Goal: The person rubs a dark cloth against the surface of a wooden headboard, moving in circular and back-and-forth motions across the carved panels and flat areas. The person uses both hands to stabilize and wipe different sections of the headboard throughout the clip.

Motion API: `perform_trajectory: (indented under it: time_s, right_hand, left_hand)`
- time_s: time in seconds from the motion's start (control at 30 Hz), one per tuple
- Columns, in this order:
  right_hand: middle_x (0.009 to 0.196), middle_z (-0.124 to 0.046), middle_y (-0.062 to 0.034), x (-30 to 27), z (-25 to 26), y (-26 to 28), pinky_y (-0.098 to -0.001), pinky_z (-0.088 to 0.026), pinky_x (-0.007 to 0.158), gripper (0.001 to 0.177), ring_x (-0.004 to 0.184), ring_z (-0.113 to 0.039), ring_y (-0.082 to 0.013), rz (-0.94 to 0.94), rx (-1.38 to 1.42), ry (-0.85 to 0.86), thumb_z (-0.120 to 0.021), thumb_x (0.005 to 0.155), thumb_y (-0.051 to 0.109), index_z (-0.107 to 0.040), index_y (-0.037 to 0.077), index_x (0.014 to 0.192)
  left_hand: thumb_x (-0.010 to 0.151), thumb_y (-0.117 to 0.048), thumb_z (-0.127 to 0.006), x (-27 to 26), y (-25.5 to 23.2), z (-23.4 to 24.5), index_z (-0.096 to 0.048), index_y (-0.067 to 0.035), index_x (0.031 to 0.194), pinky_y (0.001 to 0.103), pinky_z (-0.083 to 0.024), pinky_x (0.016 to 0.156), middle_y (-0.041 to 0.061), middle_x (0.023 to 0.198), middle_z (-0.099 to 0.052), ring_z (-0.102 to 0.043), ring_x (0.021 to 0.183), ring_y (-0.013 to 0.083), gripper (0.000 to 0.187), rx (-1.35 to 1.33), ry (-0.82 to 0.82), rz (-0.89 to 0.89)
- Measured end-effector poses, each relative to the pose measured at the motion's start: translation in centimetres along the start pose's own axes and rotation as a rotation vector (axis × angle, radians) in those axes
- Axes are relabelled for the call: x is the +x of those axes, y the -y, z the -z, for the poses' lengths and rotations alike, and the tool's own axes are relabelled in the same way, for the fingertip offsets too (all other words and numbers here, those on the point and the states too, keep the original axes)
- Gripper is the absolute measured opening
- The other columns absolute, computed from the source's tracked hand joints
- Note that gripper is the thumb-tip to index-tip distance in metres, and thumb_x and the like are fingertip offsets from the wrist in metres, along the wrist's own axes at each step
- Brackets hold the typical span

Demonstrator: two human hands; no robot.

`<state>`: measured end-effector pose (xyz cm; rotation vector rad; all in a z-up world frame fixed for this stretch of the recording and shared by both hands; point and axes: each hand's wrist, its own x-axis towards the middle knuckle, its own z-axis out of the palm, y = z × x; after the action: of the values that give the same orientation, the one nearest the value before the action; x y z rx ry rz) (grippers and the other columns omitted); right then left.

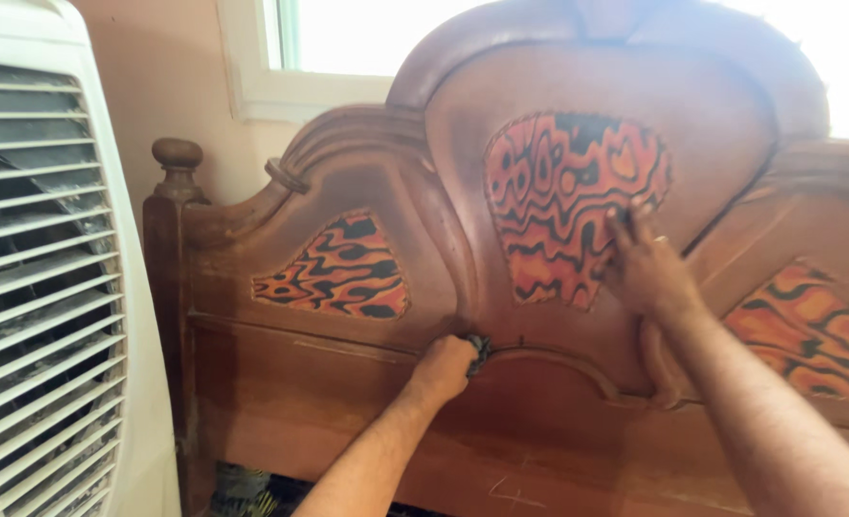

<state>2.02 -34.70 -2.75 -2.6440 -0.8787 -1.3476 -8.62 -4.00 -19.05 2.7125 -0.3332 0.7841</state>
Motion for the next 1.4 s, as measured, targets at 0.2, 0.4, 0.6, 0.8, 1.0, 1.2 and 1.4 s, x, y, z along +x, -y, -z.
perform_trajectory:
  time_s: [0.2, 0.4, 0.6, 0.8, 1.0, 1.2, 1.4]
  right_hand:
    - [0.115, -0.062, -0.0108, -2.8, -1.9, 6.0, -0.0458, -0.055, 0.096, 0.035, 0.109, -0.068, -0.0370, 0.179, 0.101, 0.052, -0.078, 0.093, 0.049, -0.067, 0.018, 0.105]
    - [0.137, -0.054, -0.0275, -4.7, -1.2, 16.7, -0.0488, -0.045, 0.101, 0.076, 0.126, -0.055, -0.0412, 0.360, 0.831, 0.044, -0.076, 0.092, 0.031, -0.039, 0.000, 0.151]
    - [0.117, -0.070, -0.0167, 4.0, -0.4, 18.2, -0.0410, -0.052, 0.096, 0.053, 0.108, -0.067, -0.0327, 0.256, 0.794, -0.179, -0.072, 0.090, 0.017, -0.060, 0.009, 0.141]
    - [0.128, -0.066, -0.0203, 11.9, 0.9, 15.2, -0.0511, -0.043, 0.107, 0.051, 0.122, -0.059, -0.0409, 0.214, 0.497, -0.393, -0.062, 0.083, -0.002, -0.067, 0.007, 0.133]
    - [0.151, -0.039, -0.0273, 20.4, 0.7, 15.3, -0.0555, -0.040, 0.116, 0.055, 0.142, -0.042, -0.0529, 0.495, 0.024, -0.527, -0.063, 0.093, 0.012, -0.054, -0.008, 0.143]
    - [0.162, -0.042, -0.0195, 24.0, -1.2, 12.8, -0.0492, -0.045, 0.107, 0.058, 0.148, -0.039, -0.0500, 0.555, -0.025, -0.331, -0.048, 0.087, -0.005, -0.055, -0.003, 0.144]
    - [0.154, -0.051, -0.0234, 21.2, 1.7, 3.0, -0.0535, -0.044, 0.113, 0.040, 0.139, -0.048, -0.0490, 0.332, -0.096, -0.539, -0.055, 0.098, 0.003, -0.060, 0.002, 0.138]
  left_hand:
    - [0.076, 0.000, -0.079, 0.3, -0.5, 3.8, -0.076, -0.010, 0.111, 0.038, -0.058, 0.090, 0.014, 0.108, -0.076, -0.075, 0.102, 0.0297, 0.037, -0.567, -0.197, 0.053]
    - [0.083, -0.001, -0.077, 3.8, 1.5, 5.2, -0.068, -0.007, 0.122, 0.031, -0.059, 0.087, 0.009, 0.111, -0.078, -0.074, 0.102, 0.0168, 0.040, -0.892, -0.336, 0.031]
    - [0.094, -0.008, -0.067, 10.4, 3.7, 9.1, -0.065, -0.005, 0.129, 0.034, -0.055, 0.072, 0.012, 0.103, -0.075, -0.070, 0.088, 0.0204, 0.035, -1.007, -0.250, 0.108]
    - [0.090, -0.025, -0.072, 13.4, 2.5, 13.9, -0.054, -0.004, 0.144, 0.051, -0.037, 0.119, 0.025, 0.152, -0.046, -0.041, 0.143, 0.0427, 0.060, -0.026, -0.621, 0.006]
    - [0.057, -0.060, -0.092, 13.9, -1.7, 16.2, -0.006, 0.000, 0.162, 0.057, -0.007, 0.125, 0.031, 0.166, -0.003, 0.003, 0.154, 0.0484, 0.148, 0.365, -0.211, 0.145]
    - [0.054, -0.065, -0.093, 14.0, -2.7, 16.0, 0.005, -0.010, 0.163, 0.060, -0.005, 0.125, 0.031, 0.169, 0.001, 0.009, 0.154, 0.0527, 0.156, 0.548, -0.042, 0.209]
    - [0.057, -0.062, -0.095, 15.2, -3.3, 15.5, 0.011, -0.008, 0.164, 0.064, -0.005, 0.122, 0.035, 0.167, 0.004, 0.011, 0.151, 0.0565, 0.159, 0.614, 0.020, 0.291]
